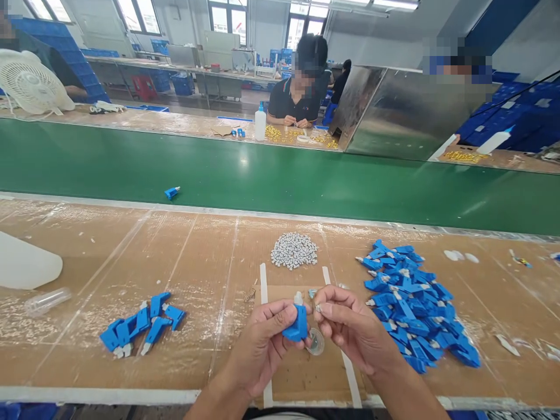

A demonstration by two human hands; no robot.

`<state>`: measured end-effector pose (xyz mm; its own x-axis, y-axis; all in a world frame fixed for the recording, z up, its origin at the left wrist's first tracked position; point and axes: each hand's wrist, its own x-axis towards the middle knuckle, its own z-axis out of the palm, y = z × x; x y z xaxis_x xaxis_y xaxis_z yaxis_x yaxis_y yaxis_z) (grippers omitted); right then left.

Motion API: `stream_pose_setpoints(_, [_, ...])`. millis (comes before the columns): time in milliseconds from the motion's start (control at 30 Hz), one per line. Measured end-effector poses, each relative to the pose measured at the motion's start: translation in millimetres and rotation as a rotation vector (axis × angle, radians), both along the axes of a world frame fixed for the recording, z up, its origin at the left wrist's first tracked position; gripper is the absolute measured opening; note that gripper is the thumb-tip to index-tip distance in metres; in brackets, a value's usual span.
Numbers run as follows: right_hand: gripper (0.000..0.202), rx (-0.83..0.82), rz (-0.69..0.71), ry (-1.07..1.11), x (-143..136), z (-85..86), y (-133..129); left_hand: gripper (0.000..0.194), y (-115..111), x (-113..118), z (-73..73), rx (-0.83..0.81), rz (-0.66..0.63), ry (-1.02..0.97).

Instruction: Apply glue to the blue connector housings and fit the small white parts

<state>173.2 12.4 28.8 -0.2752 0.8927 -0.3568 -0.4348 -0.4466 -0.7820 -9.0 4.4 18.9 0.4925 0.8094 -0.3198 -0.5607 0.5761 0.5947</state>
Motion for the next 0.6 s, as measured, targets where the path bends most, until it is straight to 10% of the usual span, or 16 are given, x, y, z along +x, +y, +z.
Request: stream_pose_setpoints(600, [0.016, 0.374, 0.045, -0.307, 13.8, 5.9, -20.0, 0.02, -3.9, -7.2, 8.5, -0.24, -0.069, -0.015])
